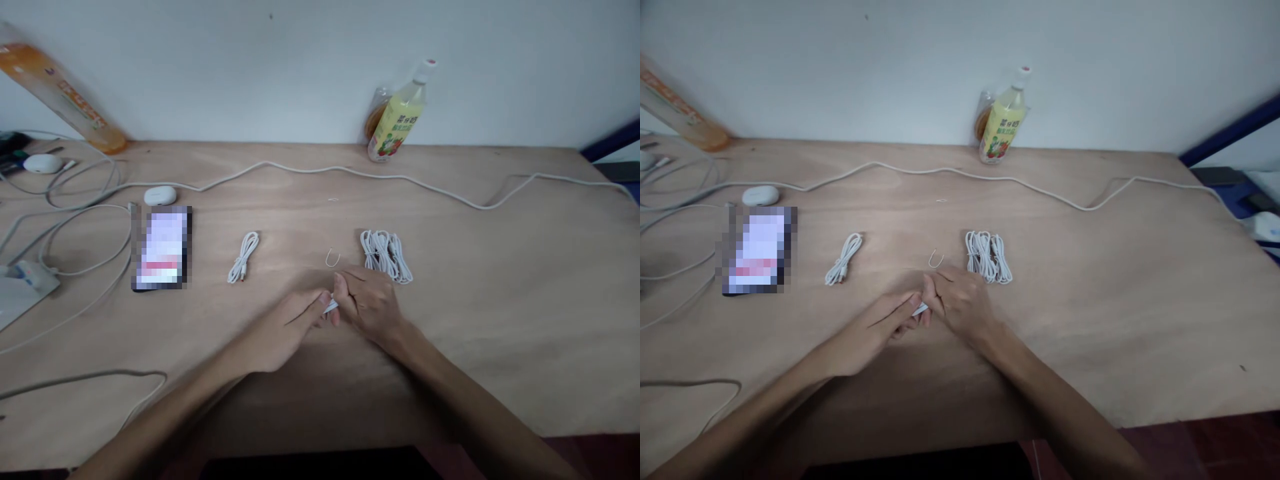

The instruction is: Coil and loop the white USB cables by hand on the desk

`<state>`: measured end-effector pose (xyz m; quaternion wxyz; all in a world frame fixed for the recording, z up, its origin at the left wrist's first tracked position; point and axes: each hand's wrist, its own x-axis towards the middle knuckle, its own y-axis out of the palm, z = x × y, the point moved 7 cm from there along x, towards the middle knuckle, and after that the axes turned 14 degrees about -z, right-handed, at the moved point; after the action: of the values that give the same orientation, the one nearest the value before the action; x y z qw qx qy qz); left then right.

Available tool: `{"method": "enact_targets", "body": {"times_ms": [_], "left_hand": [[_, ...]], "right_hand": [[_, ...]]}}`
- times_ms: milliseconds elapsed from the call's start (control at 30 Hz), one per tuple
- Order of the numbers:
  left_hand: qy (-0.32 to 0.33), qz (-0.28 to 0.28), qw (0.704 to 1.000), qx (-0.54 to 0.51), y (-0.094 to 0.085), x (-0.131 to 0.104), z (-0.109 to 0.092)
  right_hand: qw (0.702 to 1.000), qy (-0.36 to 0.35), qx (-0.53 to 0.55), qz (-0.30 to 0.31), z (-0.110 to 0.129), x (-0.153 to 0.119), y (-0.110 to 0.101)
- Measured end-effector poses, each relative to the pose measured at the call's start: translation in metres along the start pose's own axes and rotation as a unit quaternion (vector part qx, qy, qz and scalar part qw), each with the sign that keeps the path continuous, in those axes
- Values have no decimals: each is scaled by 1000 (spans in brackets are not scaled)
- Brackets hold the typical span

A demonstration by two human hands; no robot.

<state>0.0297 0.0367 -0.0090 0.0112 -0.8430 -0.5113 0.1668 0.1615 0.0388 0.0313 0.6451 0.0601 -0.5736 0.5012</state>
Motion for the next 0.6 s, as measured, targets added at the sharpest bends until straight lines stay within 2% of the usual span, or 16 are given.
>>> {"method": "enact_targets", "body": {"times_ms": [133,433,533,600], "left_hand": [[6,-4,1000,25,-2,-1,-4],[44,-1,999,3,0,-1,-4],[-14,4,999,-45,4,-1,4],[-82,14,987,-137,10,1,10]], "right_hand": [[1000,-4,-1,8,0,0,2],[1000,-2,-1,9,0,0,4],[1000,-12,-6,-7,2,3,1],[999,-34,-14,-32,7,7,-7]]}}
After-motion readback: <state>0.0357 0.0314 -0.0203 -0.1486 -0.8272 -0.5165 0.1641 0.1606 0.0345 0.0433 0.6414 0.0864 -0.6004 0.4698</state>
